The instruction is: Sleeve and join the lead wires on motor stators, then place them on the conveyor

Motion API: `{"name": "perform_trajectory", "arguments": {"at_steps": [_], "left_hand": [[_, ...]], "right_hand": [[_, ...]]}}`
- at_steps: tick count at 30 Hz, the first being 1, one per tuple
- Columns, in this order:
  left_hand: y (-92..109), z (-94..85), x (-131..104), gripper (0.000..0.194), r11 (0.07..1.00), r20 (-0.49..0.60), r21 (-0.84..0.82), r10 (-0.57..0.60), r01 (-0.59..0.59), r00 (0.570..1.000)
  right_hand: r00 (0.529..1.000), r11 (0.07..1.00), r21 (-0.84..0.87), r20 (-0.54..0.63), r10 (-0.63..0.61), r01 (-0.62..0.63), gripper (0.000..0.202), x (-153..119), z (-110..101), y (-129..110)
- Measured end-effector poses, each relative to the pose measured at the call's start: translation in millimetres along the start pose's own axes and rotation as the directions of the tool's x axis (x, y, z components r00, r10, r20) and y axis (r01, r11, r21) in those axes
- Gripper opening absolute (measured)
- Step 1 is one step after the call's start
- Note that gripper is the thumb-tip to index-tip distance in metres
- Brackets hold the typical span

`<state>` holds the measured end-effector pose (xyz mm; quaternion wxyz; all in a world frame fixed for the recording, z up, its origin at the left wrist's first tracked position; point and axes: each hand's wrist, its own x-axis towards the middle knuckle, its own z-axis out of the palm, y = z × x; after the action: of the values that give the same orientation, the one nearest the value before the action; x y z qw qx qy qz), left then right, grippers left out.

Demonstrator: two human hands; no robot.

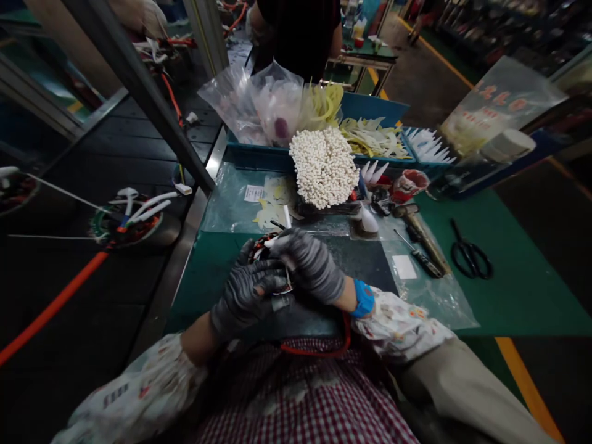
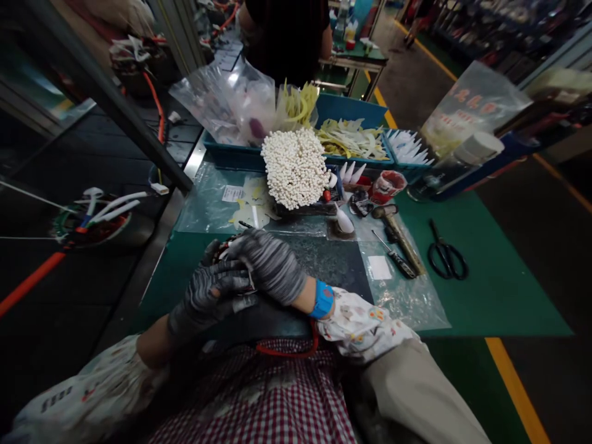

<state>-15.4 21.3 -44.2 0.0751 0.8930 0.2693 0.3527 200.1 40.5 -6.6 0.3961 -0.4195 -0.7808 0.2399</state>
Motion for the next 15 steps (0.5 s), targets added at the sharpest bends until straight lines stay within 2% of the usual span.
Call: {"name": "perform_trajectory", "arguments": {"at_steps": [2,4,6,9,12,15], "left_hand": [[-6.7,-8.4,-6.0,0.016,0.998,0.054,0.043,0.049,-0.052,0.997],[-12.2,-16.5,-13.1,0.035,0.989,0.092,0.125,0.07,-0.081,0.993],[-15.8,-25.0,-16.5,0.048,0.981,0.125,0.171,0.076,-0.097,0.989],[-17.5,-40.3,-8.7,0.052,0.972,0.191,0.15,0.149,-0.179,0.97],[-15.6,-55.9,8.0,0.045,0.94,0.256,0.142,0.268,-0.31,0.929],[-10.8,-65.3,15.6,0.039,0.906,0.276,0.225,0.294,-0.359,0.915]], "right_hand": [[0.989,0.997,-0.03,-0.133,0.061,-0.065,0.025,-9.4,-9.5,5.9],[0.978,0.989,-0.031,-0.157,0.135,-0.142,0.033,-23.1,-14.7,12.4],[0.979,0.98,0.012,-0.04,0.198,-0.198,0.05,-32.7,-14.2,20.7],[0.966,0.974,0.046,0.147,0.213,-0.222,0.058,-26.0,-11.9,36.8],[0.952,0.987,0.056,0.276,0.13,-0.151,0.051,5.4,-17.9,52.2],[0.915,0.98,0.168,0.402,0.035,-0.111,0.032,37.2,-24.5,62.3]]}}
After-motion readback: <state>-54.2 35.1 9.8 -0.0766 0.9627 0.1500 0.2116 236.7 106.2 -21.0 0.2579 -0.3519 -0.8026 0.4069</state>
